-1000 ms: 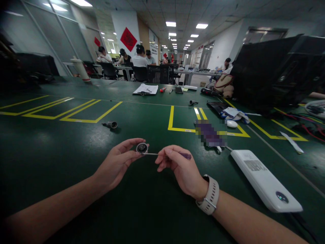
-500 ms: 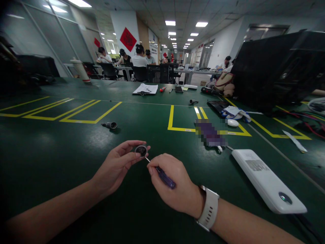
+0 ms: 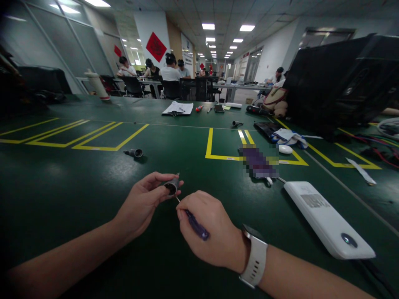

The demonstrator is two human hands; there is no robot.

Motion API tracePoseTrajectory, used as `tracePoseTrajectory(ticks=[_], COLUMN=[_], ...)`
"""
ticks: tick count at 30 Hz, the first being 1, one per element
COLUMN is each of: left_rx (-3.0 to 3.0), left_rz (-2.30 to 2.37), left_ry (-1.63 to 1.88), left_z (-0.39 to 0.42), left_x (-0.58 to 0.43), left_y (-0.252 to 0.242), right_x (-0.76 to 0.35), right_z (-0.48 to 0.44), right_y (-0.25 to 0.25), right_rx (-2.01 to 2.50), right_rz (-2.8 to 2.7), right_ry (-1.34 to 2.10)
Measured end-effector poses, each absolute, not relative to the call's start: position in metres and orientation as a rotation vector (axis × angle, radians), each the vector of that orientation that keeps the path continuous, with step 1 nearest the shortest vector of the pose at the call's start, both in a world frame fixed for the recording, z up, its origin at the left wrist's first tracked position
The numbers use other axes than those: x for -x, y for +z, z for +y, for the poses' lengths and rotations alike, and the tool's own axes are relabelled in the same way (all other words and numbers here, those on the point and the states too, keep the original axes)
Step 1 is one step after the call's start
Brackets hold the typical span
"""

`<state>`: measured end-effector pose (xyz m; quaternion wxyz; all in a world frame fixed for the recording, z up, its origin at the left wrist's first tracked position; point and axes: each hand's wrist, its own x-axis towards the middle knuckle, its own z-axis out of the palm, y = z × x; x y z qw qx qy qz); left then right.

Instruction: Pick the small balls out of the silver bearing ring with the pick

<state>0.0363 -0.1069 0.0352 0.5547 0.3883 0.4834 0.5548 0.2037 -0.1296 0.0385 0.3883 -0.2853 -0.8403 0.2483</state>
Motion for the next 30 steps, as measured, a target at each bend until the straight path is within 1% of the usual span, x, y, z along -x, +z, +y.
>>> tracePoseTrajectory(ticks=[12,17,21,24,27,30], left_rx=[-0.953,-1.060,-1.334,-1.720,-2.070,-2.297], left_rz=[1.156,1.150,1.149,1.268,1.435,1.503], left_ry=[1.309,1.218,1.077,1.085,0.965,0.904], left_z=[-0.107,-0.104,-0.093,-0.078,-0.058,-0.035], left_x=[-0.037,-0.032,-0.025,-0.018,-0.010,-0.004], left_y=[0.035,0.030,0.020,0.017,0.018,0.019], right_x=[-0.199,-0.199,-0.203,-0.207,-0.205,-0.197], right_z=[-0.130,-0.129,-0.120,-0.106,-0.086,-0.065], right_y=[0.034,0.032,0.034,0.038,0.039,0.035], right_rx=[0.769,0.845,0.947,0.971,0.844,0.761], right_rz=[-2.091,-1.997,-1.830,-1.669,-1.441,-1.290], right_ry=[0.676,0.737,0.901,1.086,1.316,1.346])
